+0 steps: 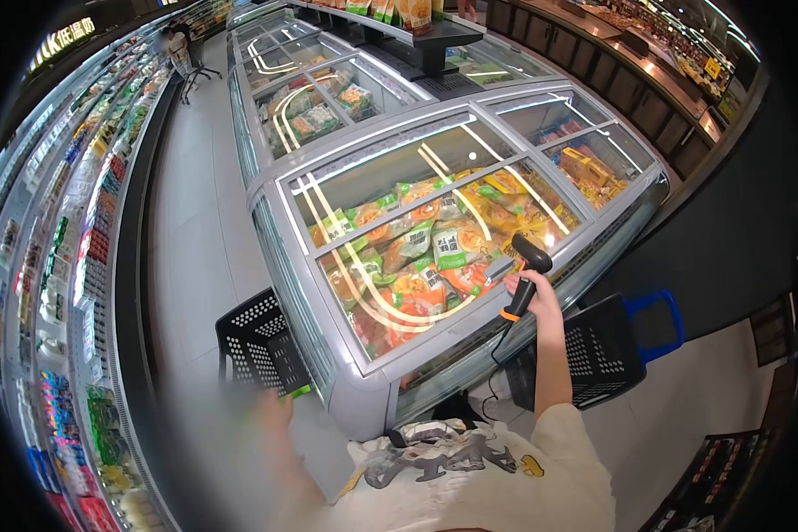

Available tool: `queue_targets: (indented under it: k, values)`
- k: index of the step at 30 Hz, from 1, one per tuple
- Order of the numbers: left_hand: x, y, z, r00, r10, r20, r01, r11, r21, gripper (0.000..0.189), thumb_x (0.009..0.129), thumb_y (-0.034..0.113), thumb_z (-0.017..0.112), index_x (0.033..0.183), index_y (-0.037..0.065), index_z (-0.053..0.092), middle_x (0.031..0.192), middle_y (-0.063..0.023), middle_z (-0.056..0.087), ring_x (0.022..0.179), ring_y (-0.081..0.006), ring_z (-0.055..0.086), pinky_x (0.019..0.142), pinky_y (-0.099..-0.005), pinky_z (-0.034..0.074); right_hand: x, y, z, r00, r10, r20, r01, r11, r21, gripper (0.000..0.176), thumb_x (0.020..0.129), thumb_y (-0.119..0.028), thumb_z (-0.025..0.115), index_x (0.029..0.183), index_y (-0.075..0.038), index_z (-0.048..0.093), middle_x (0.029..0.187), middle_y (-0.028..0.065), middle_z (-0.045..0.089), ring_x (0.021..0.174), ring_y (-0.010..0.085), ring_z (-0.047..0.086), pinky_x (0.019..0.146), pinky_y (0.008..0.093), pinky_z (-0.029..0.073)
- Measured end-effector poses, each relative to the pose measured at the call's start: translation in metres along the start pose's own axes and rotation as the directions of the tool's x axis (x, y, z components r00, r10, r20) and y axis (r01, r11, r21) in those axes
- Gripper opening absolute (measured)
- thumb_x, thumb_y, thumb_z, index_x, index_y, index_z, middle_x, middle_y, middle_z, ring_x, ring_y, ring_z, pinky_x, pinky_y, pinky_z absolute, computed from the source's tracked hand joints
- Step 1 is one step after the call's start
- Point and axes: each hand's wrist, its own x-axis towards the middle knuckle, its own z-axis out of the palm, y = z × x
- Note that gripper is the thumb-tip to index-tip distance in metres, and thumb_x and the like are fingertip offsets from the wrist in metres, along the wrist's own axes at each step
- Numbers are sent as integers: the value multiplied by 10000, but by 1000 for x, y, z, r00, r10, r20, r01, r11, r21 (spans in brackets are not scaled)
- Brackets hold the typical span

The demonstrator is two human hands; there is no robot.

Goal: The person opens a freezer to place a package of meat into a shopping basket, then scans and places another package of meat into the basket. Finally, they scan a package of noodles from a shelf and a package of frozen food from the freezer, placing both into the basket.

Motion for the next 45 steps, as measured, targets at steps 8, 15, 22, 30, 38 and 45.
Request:
queue_targets:
  k: [8,15,22,30,38,45]
  values:
    - [-1,254,6,879,360,-314,-430,881,-195,309,702,204,580,985,90,531,1140,-158,419,1154,-325,306,923,-536,193,32,-18,-5,972,178,156,-187,981,48,569,665,-114,540,1203,-47,370,1034,304,414,988,387,449,806,502,394]
    - [-12,381,55,641,751,-160,-766,640,-65,409,719,334,563,1093,176,510,1275,-158,306,1225,-316,209,907,-629,97,61,-23,-14,890,275,364,-396,862,317,625,596,-173,522,1196,-94,365,1033,394,369,1033,495,371,930,580,243]
    - [38,375,66,659,744,-110,-724,667,179,562,739,378,536,1250,245,341,1328,-155,221,1243,-301,174,894,-648,107,113,-13,29,868,67,493,-266,900,346,501,563,-189,534,1051,-131,440,1079,400,340,1080,492,326,929,624,196]
    - [121,333,76,719,680,-142,-604,714,355,592,681,112,569,1213,300,390,1242,-101,388,1201,-268,290,909,-648,76,199,-14,83,833,132,537,-333,895,297,689,587,-250,512,1158,82,317,1174,417,236,1132,509,248,969,546,188]
    - [179,349,73,719,645,-258,-584,762,280,528,653,-13,512,1103,263,512,1137,-84,494,1153,-236,368,937,-625,72,234,-14,116,811,84,578,-290,917,274,604,606,-167,536,1188,-119,380,1130,371,320,1112,468,308,942,561,226]
    - [193,353,73,759,599,-255,-547,799,249,531,642,-45,503,1086,245,525,1133,-80,493,1062,-191,441,937,-622,93,240,-8,123,808,72,585,-271,927,260,599,588,-155,535,1165,-93,386,1172,334,308,1158,401,292,962,564,204]
